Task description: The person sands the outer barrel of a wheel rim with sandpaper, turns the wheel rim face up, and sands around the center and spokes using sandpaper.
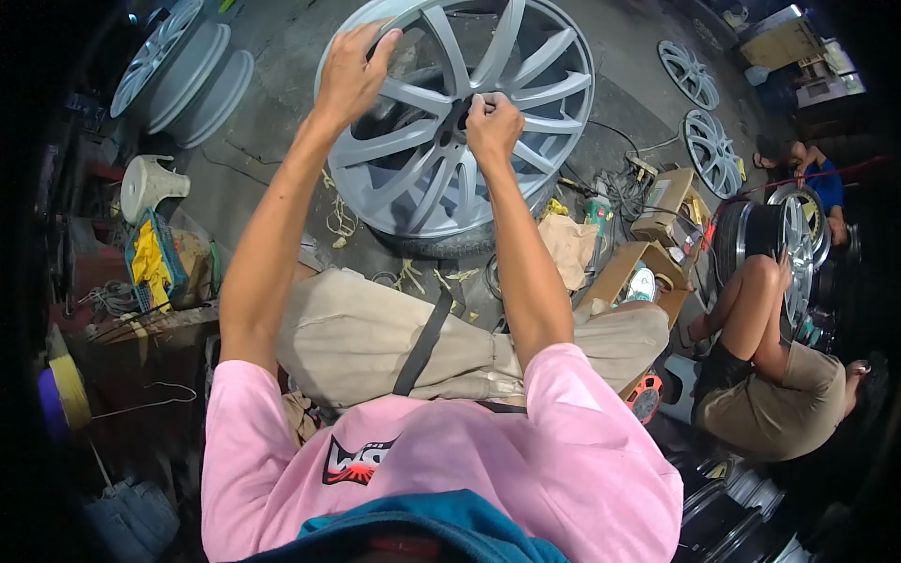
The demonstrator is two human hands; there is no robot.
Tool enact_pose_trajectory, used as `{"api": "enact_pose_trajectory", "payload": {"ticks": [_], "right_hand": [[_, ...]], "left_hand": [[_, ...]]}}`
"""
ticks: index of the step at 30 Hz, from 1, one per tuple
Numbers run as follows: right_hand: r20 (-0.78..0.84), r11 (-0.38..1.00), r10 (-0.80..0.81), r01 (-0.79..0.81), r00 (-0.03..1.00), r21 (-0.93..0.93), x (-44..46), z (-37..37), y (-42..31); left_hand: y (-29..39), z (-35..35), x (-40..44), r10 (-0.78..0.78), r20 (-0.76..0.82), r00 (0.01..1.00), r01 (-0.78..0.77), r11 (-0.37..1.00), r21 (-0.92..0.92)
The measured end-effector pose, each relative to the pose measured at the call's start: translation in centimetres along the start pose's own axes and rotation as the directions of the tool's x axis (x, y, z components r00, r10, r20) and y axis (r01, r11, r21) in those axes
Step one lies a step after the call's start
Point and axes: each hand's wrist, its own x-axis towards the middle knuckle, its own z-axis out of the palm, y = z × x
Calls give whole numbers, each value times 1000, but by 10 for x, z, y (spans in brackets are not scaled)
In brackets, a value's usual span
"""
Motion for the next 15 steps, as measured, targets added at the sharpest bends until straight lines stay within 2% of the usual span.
{"api": "enact_pose_trajectory", "payload": {"ticks": [2, 6, 7, 8, 11, 14, 15], "right_hand": [[55, 1000, -16, 15, 998, 9, 4, 3, -2], [29, 1000, -14, 15, 999, -14, -15, -20, -13], [-1, 999, -21, 21, 1000, 41, -12, -9, -1], [-19, 995, -92, 91, 996, -42, -6, -3, -1], [-1, 988, -124, 124, 992, -92, 6, 7, 2], [64, 999, 29, -31, 998, 29, -7, -17, -9], [66, 998, 41, -44, 997, 53, -12, -18, -6]], "left_hand": [[2, -3, -3, -64, -26, 998, 64, 998, -11], [1, -3, -6, -35, 4, 999, 35, 999, 1], [-2, -1, -4, -18, -4, 1000, 18, 1000, 4], [0, 1, -5, -7, 4, 1000, 7, 1000, -3], [3, -4, -3, -60, -36, 998, 60, 998, 7], [-3, -2, -4, 3, -33, 999, -3, 1000, -26], [-3, -1, -5, 6, -19, 1000, -5, 1000, 20]]}}
